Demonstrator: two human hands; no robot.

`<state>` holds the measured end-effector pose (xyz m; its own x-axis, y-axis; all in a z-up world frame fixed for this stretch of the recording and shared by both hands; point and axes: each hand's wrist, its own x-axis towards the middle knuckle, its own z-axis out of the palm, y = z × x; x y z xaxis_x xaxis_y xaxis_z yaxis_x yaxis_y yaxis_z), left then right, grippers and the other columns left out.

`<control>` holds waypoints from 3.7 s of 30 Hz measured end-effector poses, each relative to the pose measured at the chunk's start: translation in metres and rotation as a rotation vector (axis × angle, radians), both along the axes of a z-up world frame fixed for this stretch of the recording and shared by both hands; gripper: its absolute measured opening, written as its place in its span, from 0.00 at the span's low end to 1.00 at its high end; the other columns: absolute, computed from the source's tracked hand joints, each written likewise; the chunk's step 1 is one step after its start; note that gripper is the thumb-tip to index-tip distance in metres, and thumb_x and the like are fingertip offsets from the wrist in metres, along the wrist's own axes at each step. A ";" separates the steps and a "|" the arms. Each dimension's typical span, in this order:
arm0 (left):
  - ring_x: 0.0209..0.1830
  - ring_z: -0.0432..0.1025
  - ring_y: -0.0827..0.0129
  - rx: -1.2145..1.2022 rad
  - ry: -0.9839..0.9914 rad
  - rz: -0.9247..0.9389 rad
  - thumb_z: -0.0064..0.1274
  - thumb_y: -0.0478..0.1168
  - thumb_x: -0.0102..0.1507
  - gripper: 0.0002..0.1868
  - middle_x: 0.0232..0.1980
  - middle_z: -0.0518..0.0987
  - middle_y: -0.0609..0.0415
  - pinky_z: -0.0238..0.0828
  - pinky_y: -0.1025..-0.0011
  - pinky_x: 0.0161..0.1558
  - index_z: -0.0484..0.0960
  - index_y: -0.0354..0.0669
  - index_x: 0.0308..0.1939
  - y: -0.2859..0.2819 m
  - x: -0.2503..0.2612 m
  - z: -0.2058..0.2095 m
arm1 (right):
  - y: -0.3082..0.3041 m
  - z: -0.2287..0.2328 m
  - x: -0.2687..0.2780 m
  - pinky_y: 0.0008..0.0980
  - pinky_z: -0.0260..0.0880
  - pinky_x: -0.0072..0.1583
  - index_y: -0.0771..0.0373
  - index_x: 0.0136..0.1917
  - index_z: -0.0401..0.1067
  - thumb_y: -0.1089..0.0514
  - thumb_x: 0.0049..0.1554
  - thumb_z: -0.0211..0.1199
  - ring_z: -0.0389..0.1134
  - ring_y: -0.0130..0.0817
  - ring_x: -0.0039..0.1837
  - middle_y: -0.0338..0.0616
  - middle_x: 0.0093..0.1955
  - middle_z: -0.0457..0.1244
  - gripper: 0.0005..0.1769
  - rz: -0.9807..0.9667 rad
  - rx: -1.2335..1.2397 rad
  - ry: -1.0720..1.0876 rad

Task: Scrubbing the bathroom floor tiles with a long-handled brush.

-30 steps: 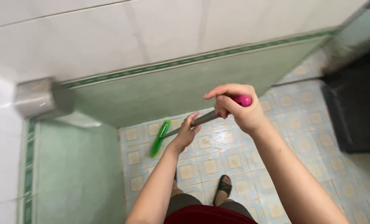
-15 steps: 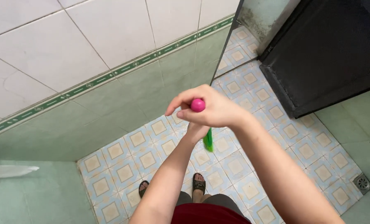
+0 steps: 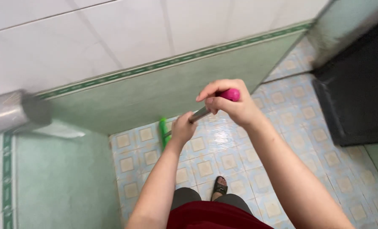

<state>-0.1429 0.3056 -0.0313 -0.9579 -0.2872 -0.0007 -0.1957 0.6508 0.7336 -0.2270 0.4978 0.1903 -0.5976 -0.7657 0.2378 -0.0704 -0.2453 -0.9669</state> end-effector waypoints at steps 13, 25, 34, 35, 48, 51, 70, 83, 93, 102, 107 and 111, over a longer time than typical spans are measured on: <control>0.44 0.75 0.54 -0.170 -0.178 0.636 0.54 0.38 0.62 0.05 0.33 0.82 0.51 0.59 0.57 0.60 0.81 0.52 0.41 -0.206 0.161 -0.021 | -0.257 -0.028 0.072 0.30 0.72 0.45 0.68 0.46 0.79 0.71 0.53 0.57 0.68 0.30 0.41 0.43 0.39 0.68 0.11 0.356 0.003 -0.180; 0.48 0.77 0.54 -0.078 0.306 0.812 0.55 0.36 0.62 0.09 0.44 0.84 0.52 0.65 0.57 0.53 0.84 0.51 0.45 -0.291 0.150 -0.009 | -0.351 0.021 0.103 0.32 0.71 0.48 0.69 0.40 0.76 0.71 0.49 0.57 0.67 0.33 0.43 0.45 0.39 0.67 0.07 0.418 0.011 0.003; 0.44 0.78 0.49 0.032 0.092 0.713 0.54 0.37 0.61 0.08 0.40 0.84 0.47 0.72 0.55 0.47 0.86 0.48 0.42 -0.301 0.142 0.012 | -0.357 -0.001 0.088 0.38 0.68 0.49 0.70 0.39 0.72 0.73 0.44 0.50 0.65 0.38 0.41 0.50 0.38 0.65 0.11 0.329 -0.062 -0.091; 0.44 0.78 0.51 0.048 0.053 0.708 0.54 0.37 0.60 0.09 0.40 0.85 0.48 0.73 0.56 0.48 0.86 0.49 0.42 -0.300 0.146 0.012 | -0.359 -0.001 0.086 0.39 0.68 0.49 0.70 0.39 0.72 0.73 0.44 0.49 0.63 0.37 0.38 0.51 0.36 0.64 0.12 0.333 -0.069 -0.117; 0.41 0.78 0.53 0.027 -0.029 0.941 0.57 0.37 0.60 0.08 0.36 0.84 0.48 0.66 0.60 0.54 0.86 0.48 0.42 -0.280 0.240 0.008 | -0.410 -0.006 0.134 0.41 0.64 0.47 0.70 0.43 0.73 0.72 0.45 0.48 0.57 0.36 0.33 0.50 0.31 0.61 0.15 0.621 -0.096 -0.204; 0.39 0.79 0.53 0.028 -0.058 0.937 0.58 0.36 0.59 0.08 0.33 0.84 0.48 0.66 0.58 0.54 0.84 0.48 0.42 -0.272 0.243 0.007 | -0.403 -0.004 0.137 0.42 0.66 0.48 0.70 0.43 0.74 0.71 0.44 0.48 0.58 0.36 0.35 0.49 0.33 0.61 0.16 0.602 -0.056 -0.236; 0.43 0.77 0.46 -0.084 0.066 0.772 0.54 0.39 0.61 0.08 0.38 0.84 0.47 0.72 0.52 0.44 0.84 0.51 0.44 -0.279 0.198 0.000 | -0.334 0.012 0.125 0.40 0.71 0.52 0.69 0.39 0.71 0.73 0.46 0.54 0.66 0.40 0.43 0.49 0.37 0.64 0.08 0.435 -0.158 -0.156; 0.44 0.77 0.54 0.233 -0.061 0.058 0.46 0.35 0.64 0.11 0.42 0.84 0.49 0.72 0.59 0.47 0.85 0.45 0.42 -0.198 0.065 0.014 | -0.213 0.039 0.092 0.30 0.74 0.47 0.70 0.39 0.75 0.72 0.48 0.53 0.70 0.34 0.41 0.46 0.38 0.69 0.09 -0.264 0.236 0.003; 0.52 0.76 0.59 0.521 -0.020 -0.098 0.52 0.52 0.63 0.20 0.50 0.82 0.50 0.72 0.61 0.51 0.80 0.47 0.54 -0.173 0.041 0.074 | -0.266 0.070 0.141 0.28 0.72 0.51 0.67 0.48 0.76 0.66 0.57 0.65 0.70 0.30 0.48 0.44 0.45 0.68 0.05 -0.425 0.264 0.645; 0.35 0.78 0.57 0.483 -0.304 0.182 0.46 0.40 0.64 0.12 0.35 0.81 0.49 0.73 0.58 0.38 0.83 0.50 0.47 -0.277 0.104 0.064 | -0.313 0.051 0.146 0.27 0.73 0.50 0.64 0.51 0.79 0.67 0.58 0.63 0.71 0.29 0.46 0.43 0.43 0.69 0.08 -0.194 0.199 0.420; 0.31 0.72 0.65 0.105 0.066 0.208 0.54 0.34 0.54 0.06 0.31 0.78 0.52 0.67 0.63 0.33 0.81 0.45 0.36 -0.363 0.157 -0.006 | -0.357 0.027 0.178 0.26 0.79 0.51 0.65 0.52 0.78 0.66 0.61 0.61 0.74 0.28 0.48 0.42 0.46 0.71 0.08 -0.055 0.110 0.176; 0.32 0.66 0.63 0.136 0.113 0.267 0.53 0.32 0.58 0.04 0.31 0.71 0.49 0.65 0.64 0.34 0.77 0.40 0.37 -0.378 0.171 -0.048 | -0.380 0.042 0.194 0.26 0.76 0.52 0.66 0.52 0.78 0.67 0.61 0.60 0.72 0.25 0.48 0.43 0.47 0.71 0.08 0.006 0.053 0.303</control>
<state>0.0283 -0.0726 -0.0796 -0.8449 -0.5330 0.0454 -0.2589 0.4818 0.8372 -0.0335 0.1173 0.2319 -0.5013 -0.7851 0.3638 -0.3559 -0.1961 -0.9137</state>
